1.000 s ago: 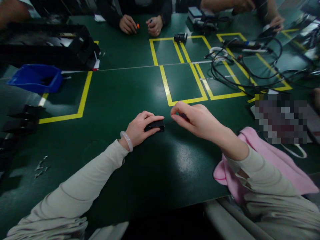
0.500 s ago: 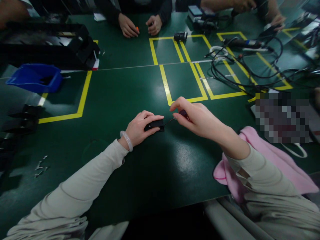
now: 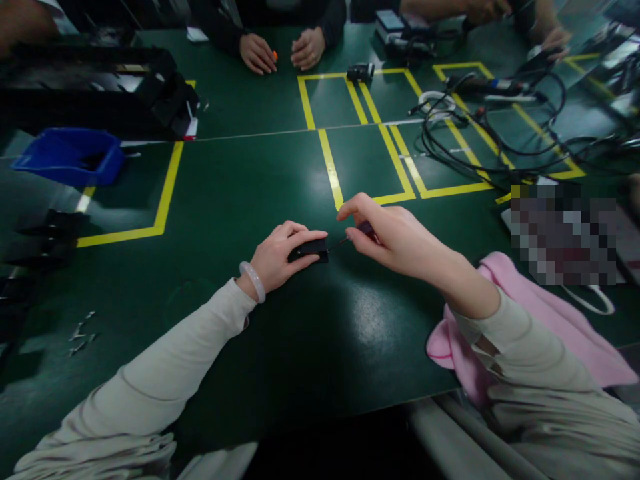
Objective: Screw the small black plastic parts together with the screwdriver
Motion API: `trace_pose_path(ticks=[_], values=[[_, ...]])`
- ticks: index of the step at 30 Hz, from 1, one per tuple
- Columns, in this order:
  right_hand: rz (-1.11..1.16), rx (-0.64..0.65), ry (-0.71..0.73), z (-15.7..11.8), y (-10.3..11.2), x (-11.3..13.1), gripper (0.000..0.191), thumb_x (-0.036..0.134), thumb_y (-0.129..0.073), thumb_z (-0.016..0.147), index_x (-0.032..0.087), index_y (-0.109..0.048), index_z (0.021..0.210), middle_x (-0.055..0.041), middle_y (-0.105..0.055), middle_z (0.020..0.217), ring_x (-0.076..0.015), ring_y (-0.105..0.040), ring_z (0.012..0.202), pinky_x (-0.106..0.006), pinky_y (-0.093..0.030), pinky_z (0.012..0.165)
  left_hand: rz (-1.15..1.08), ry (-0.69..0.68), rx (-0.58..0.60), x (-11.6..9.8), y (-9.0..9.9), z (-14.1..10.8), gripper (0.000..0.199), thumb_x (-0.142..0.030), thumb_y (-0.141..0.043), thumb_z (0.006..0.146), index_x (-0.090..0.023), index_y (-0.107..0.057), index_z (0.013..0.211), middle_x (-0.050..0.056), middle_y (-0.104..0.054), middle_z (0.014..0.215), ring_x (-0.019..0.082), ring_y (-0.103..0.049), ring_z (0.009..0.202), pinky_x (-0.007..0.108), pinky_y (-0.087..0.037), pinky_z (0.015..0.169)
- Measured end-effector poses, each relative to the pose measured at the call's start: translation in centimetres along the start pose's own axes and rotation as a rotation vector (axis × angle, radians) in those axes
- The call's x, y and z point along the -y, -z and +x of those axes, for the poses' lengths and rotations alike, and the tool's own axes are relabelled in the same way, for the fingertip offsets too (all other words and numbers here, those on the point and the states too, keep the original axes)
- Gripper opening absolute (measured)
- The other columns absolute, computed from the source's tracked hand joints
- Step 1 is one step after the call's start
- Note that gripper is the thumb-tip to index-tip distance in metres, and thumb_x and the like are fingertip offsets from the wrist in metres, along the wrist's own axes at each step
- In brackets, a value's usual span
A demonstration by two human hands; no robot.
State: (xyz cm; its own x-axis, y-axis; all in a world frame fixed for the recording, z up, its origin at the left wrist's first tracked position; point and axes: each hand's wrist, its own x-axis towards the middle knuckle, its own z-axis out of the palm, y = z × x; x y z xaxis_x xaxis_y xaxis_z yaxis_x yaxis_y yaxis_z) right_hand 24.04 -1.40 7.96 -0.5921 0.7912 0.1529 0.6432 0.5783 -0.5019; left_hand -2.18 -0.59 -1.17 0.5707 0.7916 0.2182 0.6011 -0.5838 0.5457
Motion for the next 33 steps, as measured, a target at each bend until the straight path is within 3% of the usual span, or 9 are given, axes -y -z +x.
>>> trace_pose_path(ticks=[5, 11, 17, 23, 29, 33], values=[[-0.041, 0.012, -0.027, 0.14, -0.13, -0.13, 0.02, 0.033, -0.046, 0.103, 0.017, -0.058, 0.109, -0.0025, -0.067, 0.075, -0.0173, -0.06, 0.065, -0.026, -0.034, 0.063, 0.011, -0.004, -0.005, 0.01, 0.02, -0.01, 0.041, -0.041, -0.06, 0.1, -0.028, -0.065, 0.139, 0.008, -0.06, 0.117, 0.024, -0.059, 0.108, 0.042, -0.049, 0.097], [0.015, -0.011, 0.01, -0.01, -0.13, -0.09, 0.024, 0.025, -0.047, 0.099, 0.016, -0.055, 0.12, -0.0052, -0.07, 0.086, -0.0171, -0.062, 0.07, -0.026, -0.036, 0.065, 0.006, 0.012, 0.01, -0.07, 0.08, 0.02, 0.041, -0.042, -0.06, 0.1, -0.029, -0.064, 0.139, 0.007, -0.06, 0.118, 0.024, -0.059, 0.109, 0.042, -0.049, 0.098], [-0.021, -0.015, -0.029, 0.09, -0.2, -0.07, 0.02, 0.033, -0.048, 0.102, 0.018, -0.059, 0.109, -0.002, -0.065, 0.076, -0.0167, -0.058, 0.066, -0.026, -0.033, 0.063, 0.009, 0.021, 0.012, -0.11, 0.11, 0.04, 0.041, -0.043, -0.06, 0.1, -0.031, -0.064, 0.139, 0.007, -0.06, 0.117, 0.024, -0.058, 0.108, 0.042, -0.05, 0.098], [0.011, -0.053, -0.01, 0.03, -0.23, 0.01, 0.028, 0.022, -0.049, 0.098, 0.016, -0.054, 0.125, -0.0019, -0.065, 0.083, -0.0143, -0.055, 0.064, -0.026, -0.033, 0.063, 0.007, 0.026, 0.017, -0.2, 0.13, 0.09, 0.042, -0.043, -0.059, 0.1, -0.03, -0.064, 0.139, 0.008, -0.06, 0.118, 0.025, -0.058, 0.11, 0.042, -0.049, 0.099], [-0.019, -0.047, -0.042, 0.17, -0.39, -0.14, 0.02, 0.033, -0.049, 0.101, 0.017, -0.059, 0.108, -0.0013, -0.063, 0.074, -0.0157, -0.055, 0.064, -0.027, -0.031, 0.062, 0.006, 0.022, 0.005, -0.27, 0.1, 0.02, 0.041, -0.043, -0.06, 0.1, -0.03, -0.065, 0.138, 0.007, -0.06, 0.118, 0.024, -0.059, 0.11, 0.041, -0.049, 0.098], [0.005, -0.052, -0.022, 0.14, -0.39, -0.17, 0.019, 0.027, -0.047, 0.099, 0.018, -0.058, 0.113, 0.0, -0.062, 0.075, -0.0144, -0.054, 0.063, -0.026, -0.032, 0.063, 0.009, 0.017, 0.008, -0.25, 0.12, 0.03, 0.041, -0.042, -0.06, 0.1, -0.029, -0.065, 0.138, 0.008, -0.06, 0.117, 0.024, -0.058, 0.109, 0.041, -0.049, 0.097]])
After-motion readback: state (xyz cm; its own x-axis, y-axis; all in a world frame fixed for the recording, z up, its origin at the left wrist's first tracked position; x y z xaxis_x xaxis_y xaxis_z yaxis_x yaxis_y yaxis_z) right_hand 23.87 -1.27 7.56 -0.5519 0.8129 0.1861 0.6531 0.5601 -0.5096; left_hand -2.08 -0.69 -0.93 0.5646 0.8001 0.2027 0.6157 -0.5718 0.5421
